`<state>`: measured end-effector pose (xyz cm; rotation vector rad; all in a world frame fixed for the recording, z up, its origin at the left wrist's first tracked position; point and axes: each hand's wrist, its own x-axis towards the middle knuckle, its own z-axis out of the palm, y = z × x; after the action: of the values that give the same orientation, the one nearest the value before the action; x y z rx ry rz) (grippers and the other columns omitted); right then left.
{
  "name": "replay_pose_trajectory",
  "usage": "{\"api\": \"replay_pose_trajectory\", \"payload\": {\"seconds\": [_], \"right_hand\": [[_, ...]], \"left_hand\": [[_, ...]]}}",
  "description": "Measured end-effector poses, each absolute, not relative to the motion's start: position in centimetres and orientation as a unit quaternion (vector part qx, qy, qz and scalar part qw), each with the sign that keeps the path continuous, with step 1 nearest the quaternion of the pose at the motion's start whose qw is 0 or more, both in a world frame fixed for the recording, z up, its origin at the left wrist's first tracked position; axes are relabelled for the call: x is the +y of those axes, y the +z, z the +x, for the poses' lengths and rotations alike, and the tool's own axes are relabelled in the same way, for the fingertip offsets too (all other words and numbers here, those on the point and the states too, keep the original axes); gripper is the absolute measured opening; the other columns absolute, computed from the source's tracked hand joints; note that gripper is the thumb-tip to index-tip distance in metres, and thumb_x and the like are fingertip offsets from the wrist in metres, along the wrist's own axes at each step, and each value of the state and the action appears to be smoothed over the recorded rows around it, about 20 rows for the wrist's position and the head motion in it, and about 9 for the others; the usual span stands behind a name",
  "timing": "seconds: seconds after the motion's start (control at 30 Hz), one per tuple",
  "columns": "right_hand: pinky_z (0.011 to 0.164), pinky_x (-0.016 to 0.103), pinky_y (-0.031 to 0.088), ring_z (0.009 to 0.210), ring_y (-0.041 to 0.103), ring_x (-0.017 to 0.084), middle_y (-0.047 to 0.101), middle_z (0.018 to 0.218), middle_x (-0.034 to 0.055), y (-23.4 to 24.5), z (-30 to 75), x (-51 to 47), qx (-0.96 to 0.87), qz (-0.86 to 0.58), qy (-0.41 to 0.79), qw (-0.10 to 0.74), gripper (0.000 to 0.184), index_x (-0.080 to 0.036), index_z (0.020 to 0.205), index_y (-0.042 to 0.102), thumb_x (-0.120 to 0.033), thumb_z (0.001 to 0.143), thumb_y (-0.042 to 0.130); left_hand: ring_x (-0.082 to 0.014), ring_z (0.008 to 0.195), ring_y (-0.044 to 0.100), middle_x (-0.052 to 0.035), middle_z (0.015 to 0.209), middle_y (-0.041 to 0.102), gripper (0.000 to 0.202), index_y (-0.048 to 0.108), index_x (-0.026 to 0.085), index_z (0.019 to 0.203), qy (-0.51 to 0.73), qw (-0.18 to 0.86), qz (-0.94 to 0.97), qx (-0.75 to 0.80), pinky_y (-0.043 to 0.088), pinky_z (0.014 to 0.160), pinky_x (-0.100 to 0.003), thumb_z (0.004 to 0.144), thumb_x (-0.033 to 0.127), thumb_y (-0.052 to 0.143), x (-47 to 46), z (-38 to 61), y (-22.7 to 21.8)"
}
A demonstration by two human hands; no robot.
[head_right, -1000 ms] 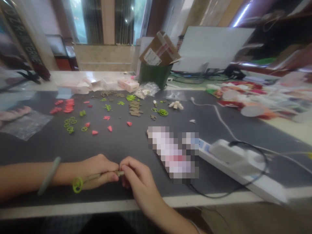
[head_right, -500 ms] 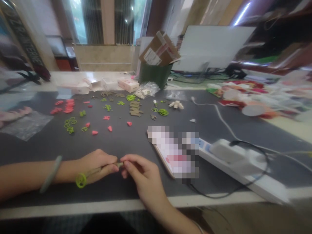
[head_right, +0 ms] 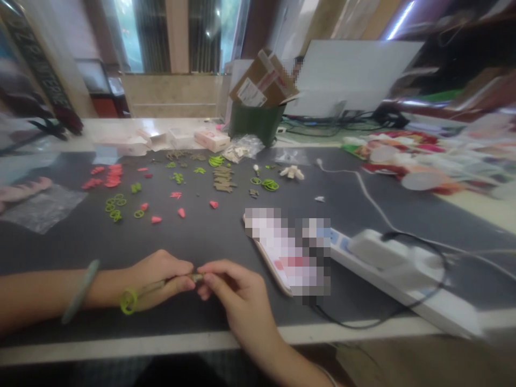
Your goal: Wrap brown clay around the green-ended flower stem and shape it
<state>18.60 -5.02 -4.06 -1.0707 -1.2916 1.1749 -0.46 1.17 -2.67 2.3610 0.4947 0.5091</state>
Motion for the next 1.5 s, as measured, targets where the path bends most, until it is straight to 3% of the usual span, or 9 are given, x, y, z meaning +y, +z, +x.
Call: {"api": "replay_pose_trajectory", "payload": {"seconds": [0.37, 0.67, 0.9, 1.07, 1.5], "right_hand": [[0.056, 0.026, 0.054, 0.054, 0.064, 0.014, 0.069, 0.059, 0.0028, -3.6, 18.3, -5.1, -0.534, -0.461, 0.492, 0.511, 0.016, -0.018, 0.079, 0.074, -0.034, 0.078, 0.071], [0.057, 0.027, 0.057, 0.058, 0.066, 0.015, 0.07, 0.065, 0.0036, -3.5, 18.4, -5.4, -0.56, -0.444, 0.463, 0.524, 0.016, -0.019, 0.084, 0.074, -0.034, 0.081, 0.07], [0.059, 0.024, 0.056, 0.063, 0.069, 0.014, 0.07, 0.07, 0.0029, -4.0, 18.6, -5.6, -0.624, -0.414, 0.401, 0.528, 0.01, -0.022, 0.088, 0.075, -0.024, 0.085, 0.065], [0.057, 0.024, 0.055, 0.063, 0.068, 0.014, 0.071, 0.07, 0.0031, -4.2, 18.7, -5.9, -0.676, -0.42, 0.344, 0.498, 0.013, -0.021, 0.088, 0.074, -0.021, 0.087, 0.061], [0.058, 0.016, 0.052, 0.061, 0.068, 0.009, 0.071, 0.069, -0.0011, -4.3, 18.9, -6.3, -0.722, -0.435, 0.294, 0.45, 0.018, -0.021, 0.086, 0.07, -0.011, 0.087, 0.056]], "left_hand": [[-0.0067, 0.048, 0.034, 0.0054, 0.054, 0.038, 0.055, 0.043, 0.017, 0.063, 0.201, 0.333, 0.896, 0.215, 0.027, 0.048, -0.018, 0.098, 0.054, 0.024, 1.3, -0.2, -1.9], [-0.0077, 0.048, 0.037, 0.0046, 0.055, 0.042, 0.055, 0.05, 0.017, 0.069, 0.194, 0.316, 0.911, 0.182, 0.029, 0.05, -0.019, 0.099, 0.054, 0.022, 1.2, -0.4, -2.3], [-0.0076, 0.048, 0.035, 0.0051, 0.056, 0.038, 0.047, 0.045, 0.017, 0.067, 0.157, 0.347, 0.91, 0.162, 0.029, 0.05, -0.019, 0.098, 0.049, 0.029, 1.5, -0.7, -1.8], [-0.0072, 0.047, 0.03, 0.0068, 0.054, 0.031, 0.041, 0.038, 0.018, 0.064, 0.119, 0.388, 0.905, 0.128, 0.026, 0.049, -0.02, 0.097, 0.043, 0.037, 2.1, -1.1, -1.3], [-0.0076, 0.048, 0.033, 0.0063, 0.054, 0.035, 0.036, 0.039, 0.018, 0.066, 0.101, 0.389, 0.908, 0.119, 0.026, 0.05, -0.02, 0.096, 0.038, 0.041, 2.3, -1.2, -1.3]]}}
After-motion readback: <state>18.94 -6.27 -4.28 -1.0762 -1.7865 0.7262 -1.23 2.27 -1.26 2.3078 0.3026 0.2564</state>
